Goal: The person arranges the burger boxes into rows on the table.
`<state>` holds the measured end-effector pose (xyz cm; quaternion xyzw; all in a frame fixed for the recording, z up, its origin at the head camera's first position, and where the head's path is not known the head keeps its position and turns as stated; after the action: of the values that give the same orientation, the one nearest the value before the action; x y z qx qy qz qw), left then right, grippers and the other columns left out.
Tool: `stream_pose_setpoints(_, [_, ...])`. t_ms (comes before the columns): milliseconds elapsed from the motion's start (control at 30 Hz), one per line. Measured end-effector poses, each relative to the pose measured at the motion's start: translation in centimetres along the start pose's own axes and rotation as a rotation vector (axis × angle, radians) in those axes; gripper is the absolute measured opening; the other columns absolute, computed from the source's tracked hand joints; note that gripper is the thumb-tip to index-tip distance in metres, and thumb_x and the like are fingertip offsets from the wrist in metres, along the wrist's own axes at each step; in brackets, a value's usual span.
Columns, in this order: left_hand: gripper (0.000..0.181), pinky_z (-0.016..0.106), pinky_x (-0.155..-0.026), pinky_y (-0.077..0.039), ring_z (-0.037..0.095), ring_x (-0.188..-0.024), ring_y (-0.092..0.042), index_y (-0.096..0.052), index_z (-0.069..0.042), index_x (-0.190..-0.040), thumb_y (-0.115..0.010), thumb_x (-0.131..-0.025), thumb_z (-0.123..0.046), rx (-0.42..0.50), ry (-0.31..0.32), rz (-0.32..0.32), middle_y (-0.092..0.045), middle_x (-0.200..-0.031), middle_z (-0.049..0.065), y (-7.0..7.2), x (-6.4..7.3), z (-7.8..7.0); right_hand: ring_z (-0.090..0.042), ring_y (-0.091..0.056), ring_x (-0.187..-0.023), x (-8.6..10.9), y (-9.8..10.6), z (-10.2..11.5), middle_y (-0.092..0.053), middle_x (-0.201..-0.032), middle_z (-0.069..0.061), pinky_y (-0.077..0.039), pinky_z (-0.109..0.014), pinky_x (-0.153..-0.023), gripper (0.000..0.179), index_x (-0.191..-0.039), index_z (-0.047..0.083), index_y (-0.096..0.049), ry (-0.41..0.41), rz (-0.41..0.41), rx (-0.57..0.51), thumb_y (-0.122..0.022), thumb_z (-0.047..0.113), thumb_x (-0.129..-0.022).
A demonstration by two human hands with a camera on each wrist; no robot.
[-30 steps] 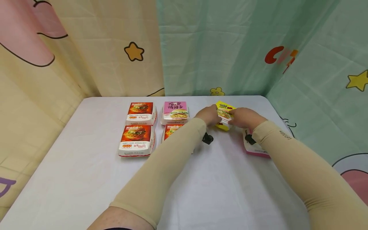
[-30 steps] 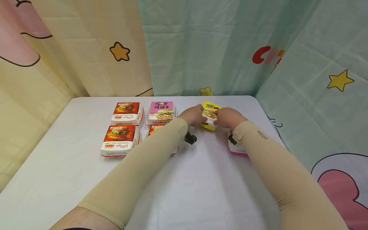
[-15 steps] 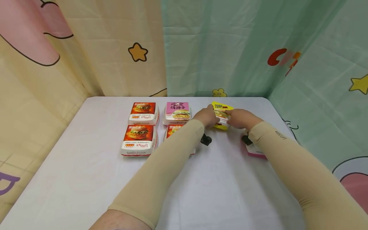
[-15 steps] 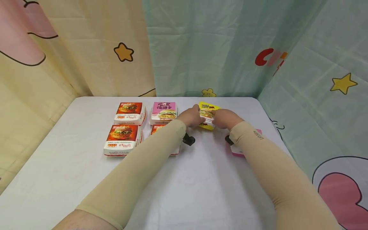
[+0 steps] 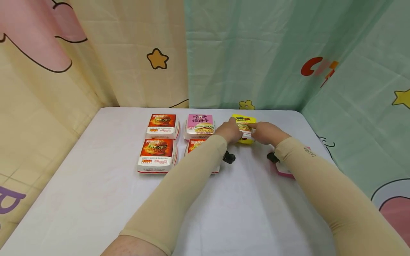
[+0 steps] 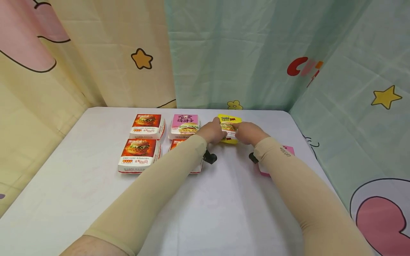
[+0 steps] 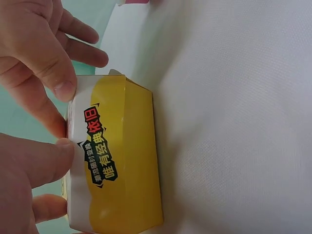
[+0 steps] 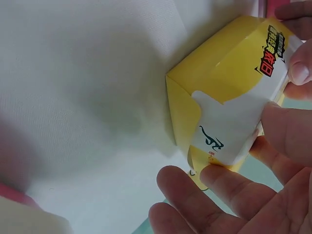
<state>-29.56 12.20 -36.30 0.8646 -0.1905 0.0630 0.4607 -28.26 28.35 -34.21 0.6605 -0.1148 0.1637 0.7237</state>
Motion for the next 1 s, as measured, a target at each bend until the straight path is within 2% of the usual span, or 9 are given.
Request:
stream_pose_setpoints(233, [0.063,0.039,-0.089,-0.054,0.026,-0.101,-0.064,-0.034,-0.011,-0.157,-0.06,-0.106,-0.037,-0.016,-0.011,-0.043,-0.064,-0.138,0.015,0.4,0.0,0.5,-0.044,-0.049,-0.139,-0.3,0.0,0.4,-0.045,-0.16,-0.027,-0.037,-0.062,-0.121,0.062,-0.167,0.016,-0.029,0.02,0.01,0.0,-0.052,0.026,-0.11])
stream_pose_setpoints(467, [0.071,0.04,-0.097,-0.054,0.025,-0.106,-0.063,-0.028,-0.012,-0.162,-0.061,-0.105,-0.038,-0.003,0.015,-0.045,-0.061,-0.144,0.016,0.4,0.1,0.6,-0.043,-0.048,-0.141,-0.7,0.0,0.6,-0.045,-0.161,-0.027,-0.037,-0.061,-0.121,0.062,-0.166,0.015,-0.03,0.033,0.001,0.017,-0.052,0.024,-0.109])
stream_pose_setpoints(633, [0.071,0.042,-0.101,-0.053,0.026,-0.111,-0.062,-0.029,-0.014,-0.164,-0.06,-0.106,-0.039,0.01,0.029,-0.03,-0.058,-0.149,0.015,0.3,0.0,0.7,-0.044,-0.047,-0.142,-0.9,-0.1,0.7,-0.044,-0.161,-0.027,-0.035,-0.061,-0.123,0.061,-0.166,0.014,-0.03,0.038,0.003,-0.004,-0.05,0.023,-0.11])
stream_pose_setpoints(767, [0.069,0.042,-0.099,-0.054,0.025,-0.11,-0.062,-0.032,-0.013,-0.163,-0.06,-0.106,-0.04,0.002,0.033,-0.027,-0.059,-0.149,0.014,0.3,0.1,0.6,-0.046,-0.044,-0.146,-0.9,-0.2,0.6,-0.042,-0.162,-0.028,-0.032,-0.062,-0.124,0.06,-0.166,0.013,-0.029,0.052,0.005,-0.02,-0.049,0.022,-0.11])
stream_pose_setpoints(1000, [0.069,0.041,-0.096,-0.054,0.025,-0.107,-0.062,-0.032,-0.012,-0.162,-0.06,-0.106,-0.041,-0.033,0.029,-0.043,-0.06,-0.147,0.015,0.3,0.3,0.5,-0.043,-0.048,-0.14,-1.0,-0.3,0.6,-0.044,-0.161,-0.027,-0.035,-0.06,-0.123,0.06,-0.167,0.014,-0.029,0.056,0.003,-0.031,-0.047,0.021,-0.11])
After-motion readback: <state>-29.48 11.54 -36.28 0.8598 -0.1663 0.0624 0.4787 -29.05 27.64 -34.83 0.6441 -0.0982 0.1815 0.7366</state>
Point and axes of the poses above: each hand's wrist, its own x-axis away from the middle knuckle, its own y-axis out of the back of the hand, z = x × y, the point moved 1 cm from there along -x, towards the middle knuckle
